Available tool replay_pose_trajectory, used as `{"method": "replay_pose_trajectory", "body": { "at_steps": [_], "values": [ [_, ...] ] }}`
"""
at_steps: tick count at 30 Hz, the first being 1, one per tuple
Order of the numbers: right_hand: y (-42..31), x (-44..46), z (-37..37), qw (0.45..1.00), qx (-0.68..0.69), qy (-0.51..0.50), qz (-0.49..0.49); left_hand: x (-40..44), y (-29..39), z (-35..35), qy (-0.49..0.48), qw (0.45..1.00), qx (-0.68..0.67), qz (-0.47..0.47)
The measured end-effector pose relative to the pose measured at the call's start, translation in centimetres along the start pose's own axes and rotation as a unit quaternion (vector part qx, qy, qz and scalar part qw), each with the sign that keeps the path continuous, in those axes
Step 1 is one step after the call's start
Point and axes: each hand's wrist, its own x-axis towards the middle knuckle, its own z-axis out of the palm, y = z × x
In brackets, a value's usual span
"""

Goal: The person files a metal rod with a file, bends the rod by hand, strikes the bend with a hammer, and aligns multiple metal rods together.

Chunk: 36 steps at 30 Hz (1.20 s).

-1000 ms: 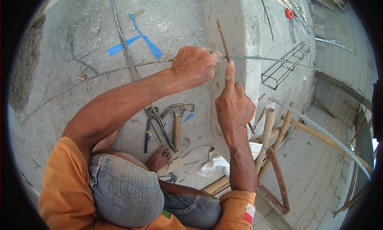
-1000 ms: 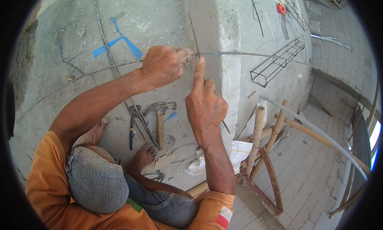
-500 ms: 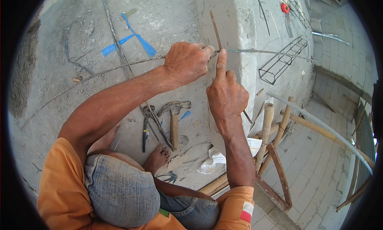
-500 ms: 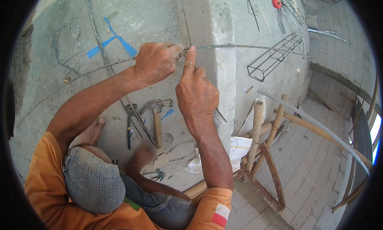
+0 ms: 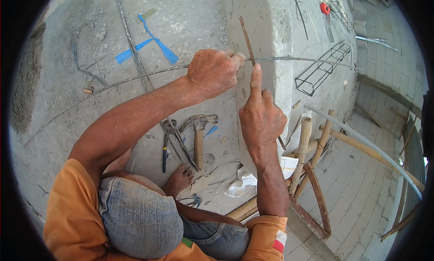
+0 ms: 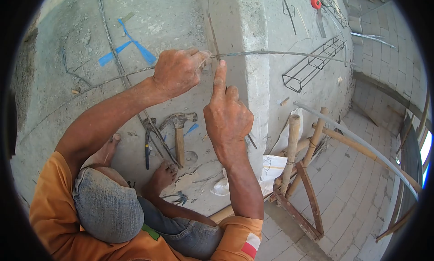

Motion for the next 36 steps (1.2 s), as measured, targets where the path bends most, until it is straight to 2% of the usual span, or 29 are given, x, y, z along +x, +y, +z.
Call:
{"method": "replay_pose_trajectory", "body": {
  "at_steps": [6, 9, 13, 20, 25, 28, 30, 32, 36],
  "values": [
    [-0.6, 3.0, 1.2, 0.998, 0.001, 0.056, -0.024, 0.0, 0.0, -0.2, -0.008, 1.000, -0.005, -0.003],
    [-0.1, -0.3, 0.8, 0.999, 0.002, 0.037, -0.014, 0.2, -0.1, -0.3, -0.017, 0.999, -0.031, -0.022],
    [-0.4, -0.4, 0.9, 0.999, -0.026, 0.035, 0.014, 0.3, 0.2, -0.1, -0.008, 1.000, -0.026, -0.011],
    [-0.4, -1.2, 0.0, 0.999, -0.022, 0.023, 0.000, 0.5, 0.1, -0.6, -0.024, 0.999, -0.043, -0.021],
    [-0.6, 2.9, 1.3, 1.000, -0.014, 0.019, 0.006, 0.6, 0.3, -0.4, -0.022, 0.999, -0.023, -0.019],
    [-0.5, 2.5, 1.8, 0.997, 0.008, 0.075, -0.013, 0.5, 0.0, -0.6, -0.032, 0.999, -0.032, -0.025],
    [-0.2, -1.1, 0.3, 0.999, -0.027, -0.013, 0.024, 0.6, 0.0, -0.6, -0.029, 0.998, -0.046, -0.032],
    [-0.3, -1.2, 0.0, 0.999, -0.032, -0.014, 0.030, 0.2, 0.5, -0.4, -0.030, 0.998, -0.045, -0.037],
    [-0.8, 2.3, 0.7, 0.999, -0.023, 0.045, -0.015, 0.7, 0.0, -0.6, -0.014, 0.999, -0.021, -0.029]
  ]
}}
